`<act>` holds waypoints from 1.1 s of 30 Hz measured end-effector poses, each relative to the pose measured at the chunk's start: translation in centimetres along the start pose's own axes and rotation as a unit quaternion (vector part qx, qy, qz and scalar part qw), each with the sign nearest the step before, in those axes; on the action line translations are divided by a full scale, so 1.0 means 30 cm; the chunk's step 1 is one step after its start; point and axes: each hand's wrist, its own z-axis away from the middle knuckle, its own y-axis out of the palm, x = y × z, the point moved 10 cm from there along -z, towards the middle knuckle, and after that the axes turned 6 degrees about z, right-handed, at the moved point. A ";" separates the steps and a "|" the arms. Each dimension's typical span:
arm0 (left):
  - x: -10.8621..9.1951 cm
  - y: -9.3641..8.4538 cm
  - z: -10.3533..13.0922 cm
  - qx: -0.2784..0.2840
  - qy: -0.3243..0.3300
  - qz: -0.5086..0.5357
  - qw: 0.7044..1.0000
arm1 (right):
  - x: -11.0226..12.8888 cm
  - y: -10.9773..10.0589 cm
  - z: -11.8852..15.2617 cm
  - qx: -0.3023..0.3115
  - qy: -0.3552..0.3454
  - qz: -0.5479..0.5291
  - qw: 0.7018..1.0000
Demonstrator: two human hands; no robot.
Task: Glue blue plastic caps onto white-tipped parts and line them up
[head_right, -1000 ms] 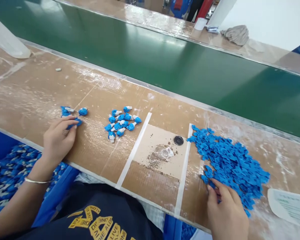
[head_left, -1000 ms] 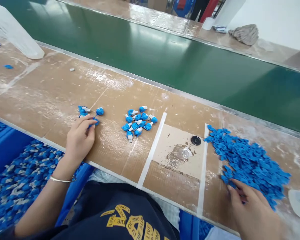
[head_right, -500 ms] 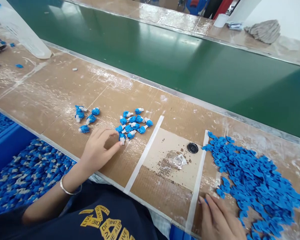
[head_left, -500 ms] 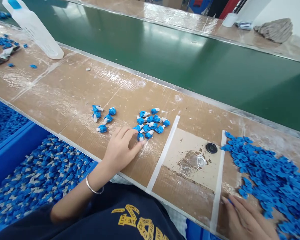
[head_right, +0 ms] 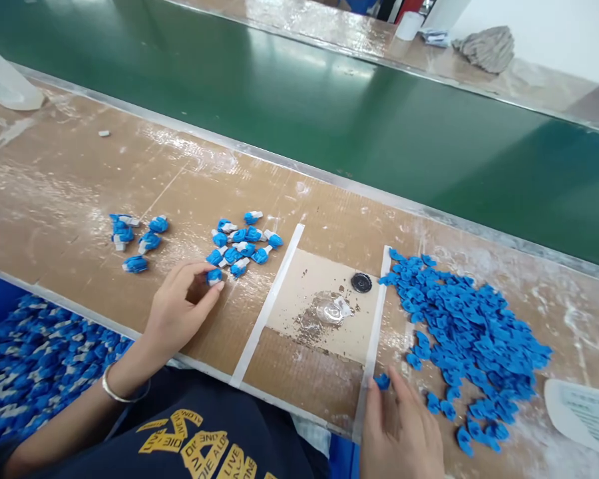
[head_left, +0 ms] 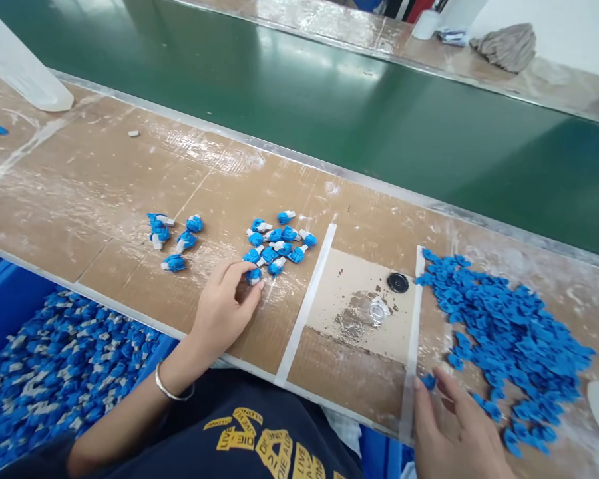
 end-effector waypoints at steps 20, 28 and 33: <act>-0.169 0.310 0.118 0.241 -0.326 0.643 0.650 | 0.231 0.067 -0.176 0.098 -0.028 -0.406 0.908; -0.268 0.345 0.122 0.226 -0.307 0.719 0.581 | 0.255 0.108 -0.090 0.171 0.153 -0.646 0.728; -0.274 0.339 0.120 0.219 -0.297 0.729 0.577 | 0.272 0.106 -0.065 0.178 0.147 -0.639 0.734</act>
